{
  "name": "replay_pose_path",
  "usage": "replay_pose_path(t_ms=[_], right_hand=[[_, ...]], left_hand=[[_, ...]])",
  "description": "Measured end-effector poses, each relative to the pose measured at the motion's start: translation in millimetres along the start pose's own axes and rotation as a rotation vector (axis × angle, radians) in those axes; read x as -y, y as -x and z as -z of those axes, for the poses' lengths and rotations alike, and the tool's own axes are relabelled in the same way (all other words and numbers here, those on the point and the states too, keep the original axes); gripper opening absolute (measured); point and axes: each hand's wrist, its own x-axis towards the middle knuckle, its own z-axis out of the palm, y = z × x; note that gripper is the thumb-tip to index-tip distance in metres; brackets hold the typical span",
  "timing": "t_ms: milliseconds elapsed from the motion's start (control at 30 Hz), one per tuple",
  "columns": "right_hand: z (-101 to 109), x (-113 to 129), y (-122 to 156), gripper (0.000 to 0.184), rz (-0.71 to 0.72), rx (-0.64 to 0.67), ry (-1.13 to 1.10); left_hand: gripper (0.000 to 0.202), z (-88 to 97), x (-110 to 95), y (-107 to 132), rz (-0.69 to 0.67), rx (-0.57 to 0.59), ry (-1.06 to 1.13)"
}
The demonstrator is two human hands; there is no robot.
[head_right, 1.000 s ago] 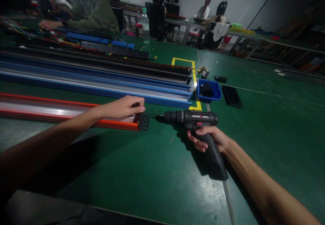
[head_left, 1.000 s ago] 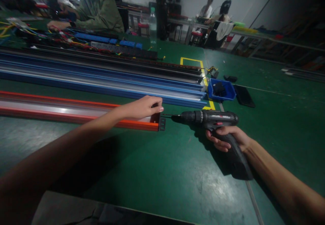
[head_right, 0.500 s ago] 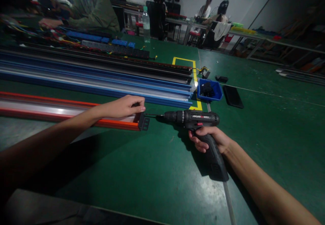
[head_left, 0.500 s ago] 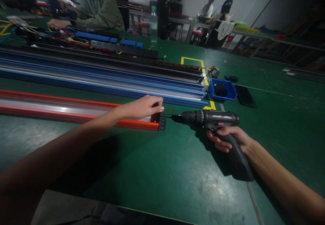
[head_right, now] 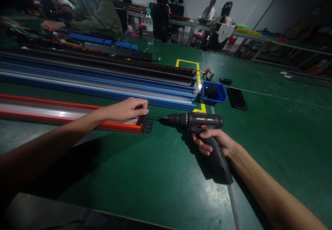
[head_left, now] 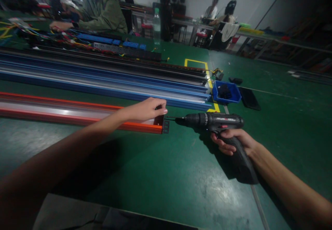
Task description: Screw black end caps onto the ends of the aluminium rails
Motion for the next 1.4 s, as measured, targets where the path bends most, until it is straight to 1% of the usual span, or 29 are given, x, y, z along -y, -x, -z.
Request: replay_pose_path(t_ms=[267, 400, 667, 833, 1067, 1400], right_hand=[[1.4, -0.1, -1.3, 0.027, 0.009, 0.041, -0.019], [1.9, 0.1, -1.1, 0.027, 0.000, 0.024, -0.012], [-4.5, 0.9, -2.1, 0.026, 0.002, -0.002, 0.028], [-4.2, 0.7, -4.0, 0.033, -0.001, 0.006, 0.011], [-2.3, 0.4, -4.1, 0.024, 0.003, 0.038, 0.007], [-2.1, -0.1, -4.6, 0.025, 0.033, 0.060, 0.029]], left_hand=[[0.032, 0.3, -0.3, 0.4, 0.003, -0.004, -0.007], [0.032, 0.6, -1.2, 1.2, 0.005, -0.010, -0.003], [0.032, 0.3, -1.5, 2.0, 0.006, 0.001, 0.020], [0.033, 0.4, 0.1, 2.7, -0.007, -0.001, 0.014], [0.034, -0.6, -0.1, 1.9, -0.007, -0.003, -0.010], [0.034, -0.4, 0.5, 2.1, -0.038, 0.008, -0.020]])
